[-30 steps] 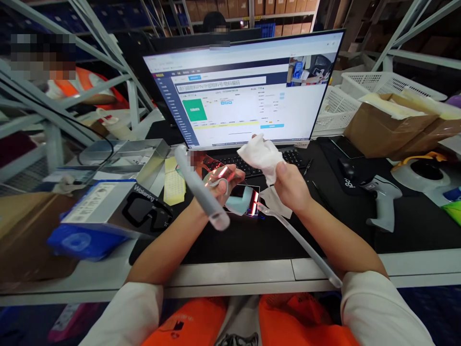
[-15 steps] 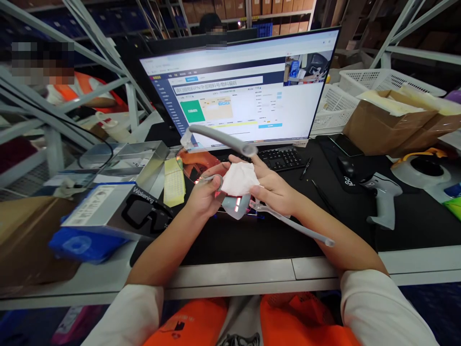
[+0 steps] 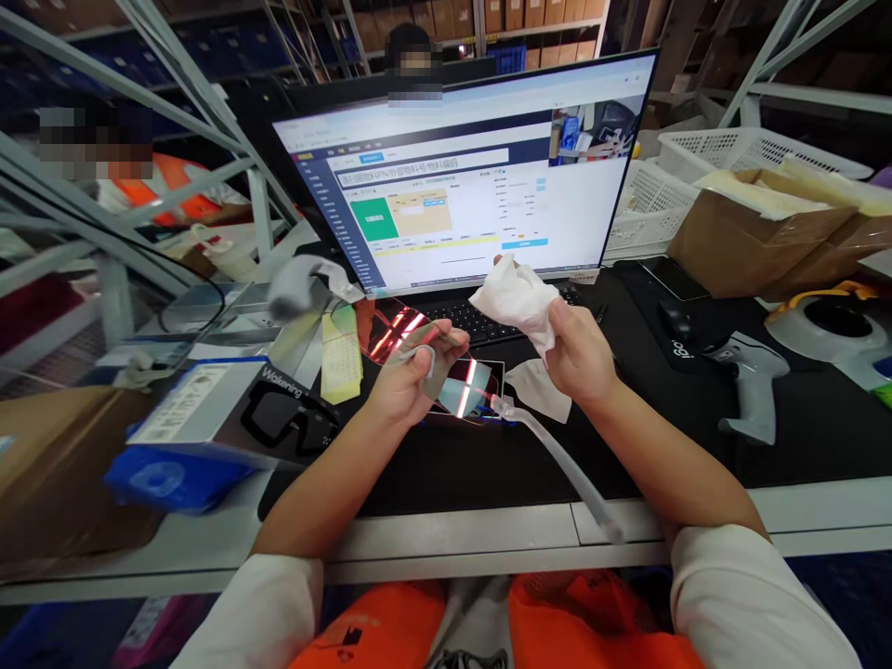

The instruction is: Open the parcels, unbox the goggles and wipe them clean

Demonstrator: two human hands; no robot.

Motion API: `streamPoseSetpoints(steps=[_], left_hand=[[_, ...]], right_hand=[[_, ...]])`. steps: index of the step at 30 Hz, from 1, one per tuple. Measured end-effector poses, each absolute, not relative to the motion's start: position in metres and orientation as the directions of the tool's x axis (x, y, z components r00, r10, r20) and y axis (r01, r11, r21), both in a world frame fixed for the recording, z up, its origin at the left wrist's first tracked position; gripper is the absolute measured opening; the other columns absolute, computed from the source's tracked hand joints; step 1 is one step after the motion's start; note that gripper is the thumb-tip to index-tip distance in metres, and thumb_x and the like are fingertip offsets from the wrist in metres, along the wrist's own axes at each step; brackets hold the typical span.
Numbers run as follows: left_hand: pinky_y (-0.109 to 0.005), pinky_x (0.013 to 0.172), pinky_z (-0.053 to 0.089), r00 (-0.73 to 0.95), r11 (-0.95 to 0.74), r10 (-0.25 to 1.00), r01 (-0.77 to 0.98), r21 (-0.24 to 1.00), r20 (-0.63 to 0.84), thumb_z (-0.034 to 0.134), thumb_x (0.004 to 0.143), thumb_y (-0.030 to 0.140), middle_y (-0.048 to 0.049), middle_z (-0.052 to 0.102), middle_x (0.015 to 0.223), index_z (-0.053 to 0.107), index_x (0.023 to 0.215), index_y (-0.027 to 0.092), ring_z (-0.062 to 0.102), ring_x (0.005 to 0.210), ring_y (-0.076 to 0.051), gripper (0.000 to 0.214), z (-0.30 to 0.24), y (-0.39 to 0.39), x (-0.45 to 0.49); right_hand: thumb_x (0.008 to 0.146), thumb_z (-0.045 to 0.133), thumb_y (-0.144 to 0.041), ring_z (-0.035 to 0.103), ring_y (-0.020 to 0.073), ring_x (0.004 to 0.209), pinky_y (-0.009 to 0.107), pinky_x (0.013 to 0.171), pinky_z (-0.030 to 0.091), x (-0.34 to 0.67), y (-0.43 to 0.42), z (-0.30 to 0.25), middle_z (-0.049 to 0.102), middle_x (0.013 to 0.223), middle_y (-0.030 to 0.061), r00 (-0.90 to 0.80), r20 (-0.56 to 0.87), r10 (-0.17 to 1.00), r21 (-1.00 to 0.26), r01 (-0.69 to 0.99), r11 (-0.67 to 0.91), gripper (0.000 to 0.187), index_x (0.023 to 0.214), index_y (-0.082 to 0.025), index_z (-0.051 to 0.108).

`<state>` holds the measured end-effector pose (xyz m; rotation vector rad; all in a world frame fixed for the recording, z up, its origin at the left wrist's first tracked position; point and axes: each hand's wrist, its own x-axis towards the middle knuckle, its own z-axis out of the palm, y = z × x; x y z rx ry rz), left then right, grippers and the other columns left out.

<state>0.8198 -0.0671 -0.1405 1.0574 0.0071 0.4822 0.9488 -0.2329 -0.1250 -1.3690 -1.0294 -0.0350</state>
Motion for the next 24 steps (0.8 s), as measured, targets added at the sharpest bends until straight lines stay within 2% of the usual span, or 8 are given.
streamPoseSetpoints(steps=[3, 6, 9, 12, 16, 19, 22, 24], left_hand=[[-0.03, 0.092, 0.054, 0.897, 0.398, 0.378, -0.379, 0.835, 0.227, 0.096, 0.061, 0.053, -0.0034, 0.078, 0.09, 0.082, 0.095, 0.025, 0.073, 0.092, -0.019, 0.047, -0.141, -0.067, 0.82], [-0.032, 0.081, 0.056, 0.921, 0.394, 0.337, -0.327, 0.859, 0.196, 0.095, 0.06, 0.056, -0.0034, 0.076, 0.083, 0.08, 0.098, 0.023, 0.071, 0.079, -0.018, 0.053, -0.143, -0.07, 0.821], [-0.032, 0.068, 0.054, 0.943, 0.383, 0.293, -0.265, 0.885, 0.156, 0.095, 0.058, 0.058, -0.0031, 0.073, 0.077, 0.079, 0.1, 0.021, 0.065, 0.065, -0.016, 0.058, -0.146, -0.074, 0.821], [-0.029, 0.061, 0.051, 0.936, 0.387, 0.312, -0.28, 0.878, 0.162, 0.096, 0.058, 0.055, -0.0025, 0.072, 0.077, 0.079, 0.094, 0.018, 0.059, 0.056, -0.012, 0.054, -0.148, -0.077, 0.821], [-0.024, 0.058, 0.05, 0.936, 0.418, 0.315, -0.284, 0.863, 0.156, 0.097, 0.06, 0.049, -0.0013, 0.073, 0.077, 0.079, 0.093, 0.018, 0.059, 0.056, -0.009, 0.048, -0.146, -0.076, 0.819], [-0.026, 0.067, 0.055, 0.937, 0.43, 0.317, -0.281, 0.858, 0.148, 0.096, 0.061, 0.051, -0.0038, 0.075, 0.082, 0.079, 0.094, 0.017, 0.069, 0.07, -0.015, 0.05, -0.142, -0.073, 0.819], [-0.032, 0.078, 0.059, 0.931, 0.433, 0.328, -0.3, 0.85, 0.161, 0.094, 0.063, 0.054, -0.0054, 0.077, 0.088, 0.078, 0.099, 0.018, 0.074, 0.082, -0.021, 0.054, -0.14, -0.069, 0.82], [-0.033, 0.083, 0.059, 0.906, 0.408, 0.376, -0.352, 0.842, 0.196, 0.094, 0.064, 0.052, -0.0038, 0.077, 0.09, 0.078, 0.101, 0.021, 0.074, 0.084, -0.02, 0.051, -0.141, -0.065, 0.821]], right_hand=[[0.101, 0.037, -0.066, 0.048, 0.03, 0.146, 0.046, 0.12, 0.043, 0.94, -0.235, -0.125, 0.064, 0.143, 0.0104, 0.519, 0.626, 0.583, -0.755, 0.59, 0.286, 0.063, 0.137, -0.024, 0.066], [0.103, 0.037, -0.064, 0.042, 0.03, 0.15, 0.05, 0.125, 0.035, 0.936, -0.235, -0.128, 0.047, 0.16, 0.0083, 0.4, 0.66, 0.635, -0.721, 0.573, 0.389, 0.064, 0.149, -0.023, 0.055], [0.105, 0.04, -0.055, 0.021, 0.0278, 0.159, 0.053, 0.131, 0.013, 0.94, -0.231, -0.13, 0.029, 0.17, 0.0007, 0.202, 0.715, 0.669, -0.592, 0.684, 0.426, 0.053, 0.147, -0.027, 0.058], [0.104, 0.045, -0.052, 0.008, 0.0248, 0.161, 0.051, 0.131, 0.001, 0.945, -0.228, -0.13, 0.029, 0.17, -0.0026, 0.077, 0.676, 0.733, -0.518, 0.757, 0.398, 0.047, 0.139, -0.029, 0.066], [0.102, 0.049, -0.052, 0.006, 0.0239, 0.161, 0.052, 0.132, 0.005, 0.949, -0.228, -0.129, 0.033, 0.168, -0.0026, 0.073, 0.622, 0.779, -0.56, 0.737, 0.378, 0.047, 0.141, -0.031, 0.065], [0.104, 0.046, -0.046, 0.002, 0.0237, 0.161, 0.054, 0.132, 0.009, 0.951, -0.231, -0.126, 0.033, 0.167, -0.0043, 0.056, 0.615, 0.787, -0.561, 0.731, 0.387, 0.042, 0.134, -0.031, 0.07], [0.101, 0.052, -0.047, 0.014, 0.027, 0.16, 0.053, 0.133, 0.006, 0.954, -0.235, -0.121, 0.046, 0.16, -0.0029, 0.052, 0.615, 0.787, -0.577, 0.71, 0.404, 0.035, 0.115, -0.031, 0.079], [0.097, 0.058, -0.051, 0.021, 0.03, 0.159, 0.054, 0.132, 0.01, 0.957, -0.238, -0.12, 0.052, 0.156, -0.0006, 0.143, 0.615, 0.775, -0.648, 0.653, 0.393, 0.034, 0.112, -0.03, 0.08]])
